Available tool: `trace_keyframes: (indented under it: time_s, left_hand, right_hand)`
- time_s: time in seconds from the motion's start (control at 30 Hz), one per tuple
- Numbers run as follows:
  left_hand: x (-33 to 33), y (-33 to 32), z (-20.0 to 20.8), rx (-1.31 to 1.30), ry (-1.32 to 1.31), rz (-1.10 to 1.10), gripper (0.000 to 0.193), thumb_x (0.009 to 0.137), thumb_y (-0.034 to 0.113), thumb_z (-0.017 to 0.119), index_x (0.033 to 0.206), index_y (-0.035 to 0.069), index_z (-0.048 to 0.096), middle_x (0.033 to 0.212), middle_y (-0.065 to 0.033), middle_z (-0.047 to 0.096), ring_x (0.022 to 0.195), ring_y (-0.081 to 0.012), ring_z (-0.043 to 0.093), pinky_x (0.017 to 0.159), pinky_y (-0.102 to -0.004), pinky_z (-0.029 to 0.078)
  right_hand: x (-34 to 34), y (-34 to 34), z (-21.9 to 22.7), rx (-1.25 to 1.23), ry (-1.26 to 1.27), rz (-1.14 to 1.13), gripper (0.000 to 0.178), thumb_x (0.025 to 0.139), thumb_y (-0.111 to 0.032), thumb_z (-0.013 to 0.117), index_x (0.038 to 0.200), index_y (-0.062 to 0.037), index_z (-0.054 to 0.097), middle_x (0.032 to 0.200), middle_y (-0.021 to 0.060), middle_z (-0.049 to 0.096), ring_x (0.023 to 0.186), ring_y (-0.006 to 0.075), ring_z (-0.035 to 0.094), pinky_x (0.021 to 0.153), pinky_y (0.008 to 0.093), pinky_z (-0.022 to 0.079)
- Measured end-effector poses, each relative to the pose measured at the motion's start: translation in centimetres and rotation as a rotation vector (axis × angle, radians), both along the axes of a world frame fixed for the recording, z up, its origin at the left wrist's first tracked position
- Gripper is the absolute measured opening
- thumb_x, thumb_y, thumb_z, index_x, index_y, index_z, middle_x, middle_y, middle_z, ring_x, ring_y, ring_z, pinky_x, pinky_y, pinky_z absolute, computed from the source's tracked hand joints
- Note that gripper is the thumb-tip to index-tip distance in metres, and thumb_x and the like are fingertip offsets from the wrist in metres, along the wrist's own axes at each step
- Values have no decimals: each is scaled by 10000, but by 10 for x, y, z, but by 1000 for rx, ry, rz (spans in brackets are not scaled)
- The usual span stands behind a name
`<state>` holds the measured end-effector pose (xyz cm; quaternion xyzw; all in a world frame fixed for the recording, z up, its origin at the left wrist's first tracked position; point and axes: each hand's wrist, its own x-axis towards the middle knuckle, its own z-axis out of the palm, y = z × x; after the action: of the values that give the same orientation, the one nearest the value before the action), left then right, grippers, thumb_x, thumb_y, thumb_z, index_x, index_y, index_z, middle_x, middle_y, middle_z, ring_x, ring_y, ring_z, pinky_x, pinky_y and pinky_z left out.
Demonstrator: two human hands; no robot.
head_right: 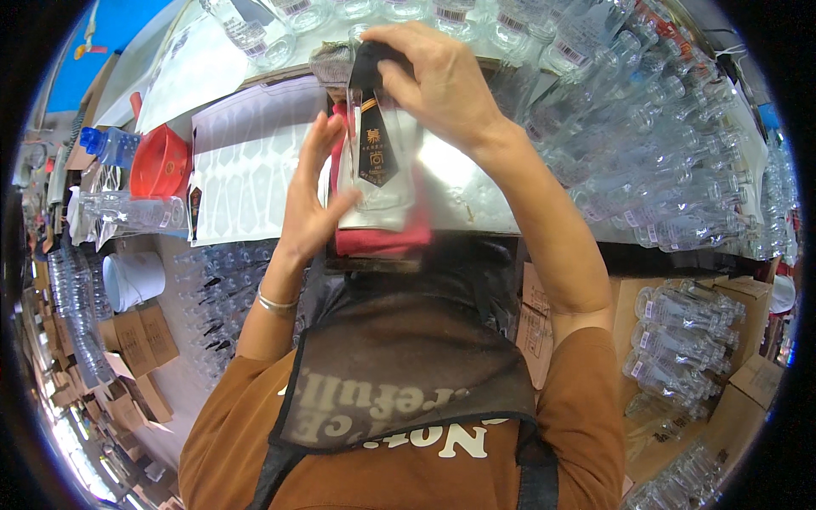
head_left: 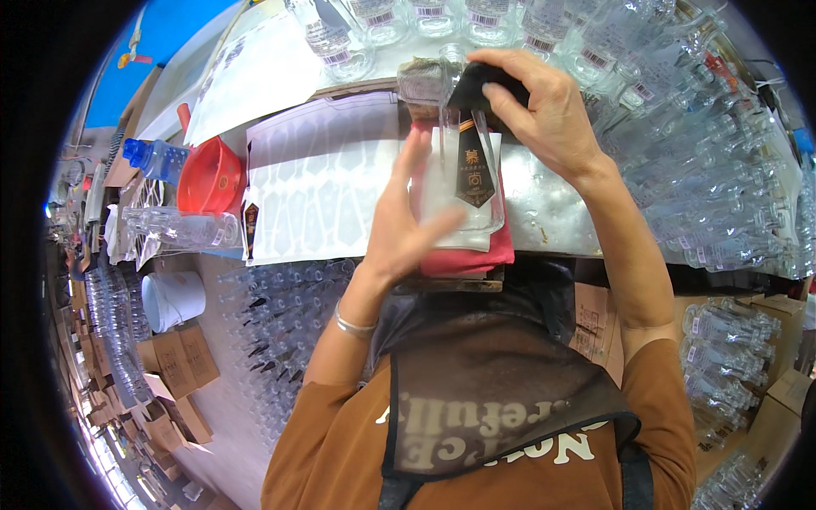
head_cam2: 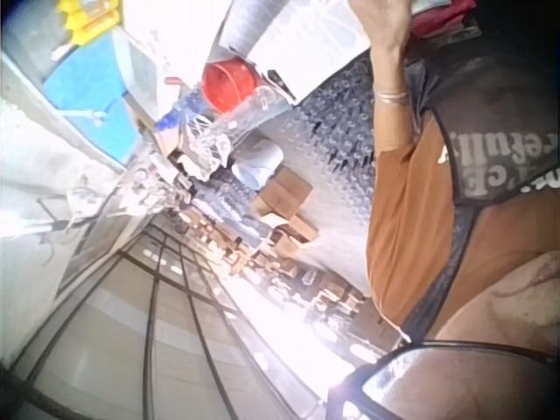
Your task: The person repeatedly picks up clear plastic bottles, wipes them with a cloth, applies a label to each bottle, and places the labeled bottles into a cardboard box. The process is repeated for multiple bottles in a continuous workflow.
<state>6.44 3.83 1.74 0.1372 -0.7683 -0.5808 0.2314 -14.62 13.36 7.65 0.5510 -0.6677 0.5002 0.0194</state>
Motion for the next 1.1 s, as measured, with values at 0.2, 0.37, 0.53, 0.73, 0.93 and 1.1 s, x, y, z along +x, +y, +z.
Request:
trace_keyframes:
  time_s: [0.2,0.37,0.53,0.73,0.93,1.1]
  left_hand:
    - [21,21,-21,-269,-115,25,1149,721,51,839,1598,8,97,1552,-233,393,1431,-327,414,1173,-397,335]
    - [15,27,-26,-318,64,158,975,658,84,858,1494,-39,372,1274,-225,611,1131,-379,605,970,-443,477]
    - [18,29,-18,-367,-59,125,1178,702,17,834,1601,21,72,1476,-205,488,1239,-315,575,1056,-407,464]
    - [21,27,-27,-294,-16,91,1191,700,-5,826,1606,39,55,1482,-189,492,1191,-298,593,1022,-394,487]
    - [16,31,-16,-276,-32,115,1168,708,-22,815,1603,29,66,1486,-207,488,1233,-291,583,1061,-391,472]
    - [16,30,-14,-243,-23,74,1155,723,-13,815,1608,50,76,1487,-206,483,1265,-292,561,1086,-394,448]
  right_hand:
    - [33,7,0,-71,434,115,237,752,15,674,971,-75,691,951,69,688,883,281,641,781,370,535]
    - [80,33,6,161,239,322,175,746,-31,657,918,-57,671,922,111,676,884,307,643,786,400,537]
    - [27,1,12,40,301,-8,197,773,6,675,959,-59,689,904,129,690,840,300,652,767,387,536]
    - [84,50,0,144,193,307,161,746,-52,689,906,-74,677,913,125,679,882,321,655,788,427,533]
    - [13,9,2,66,111,42,251,765,-20,720,1013,-57,697,999,109,710,873,280,677,788,355,550]
    - [72,67,-5,107,91,460,246,708,-34,742,943,-76,681,976,79,671,919,300,647,831,379,532]
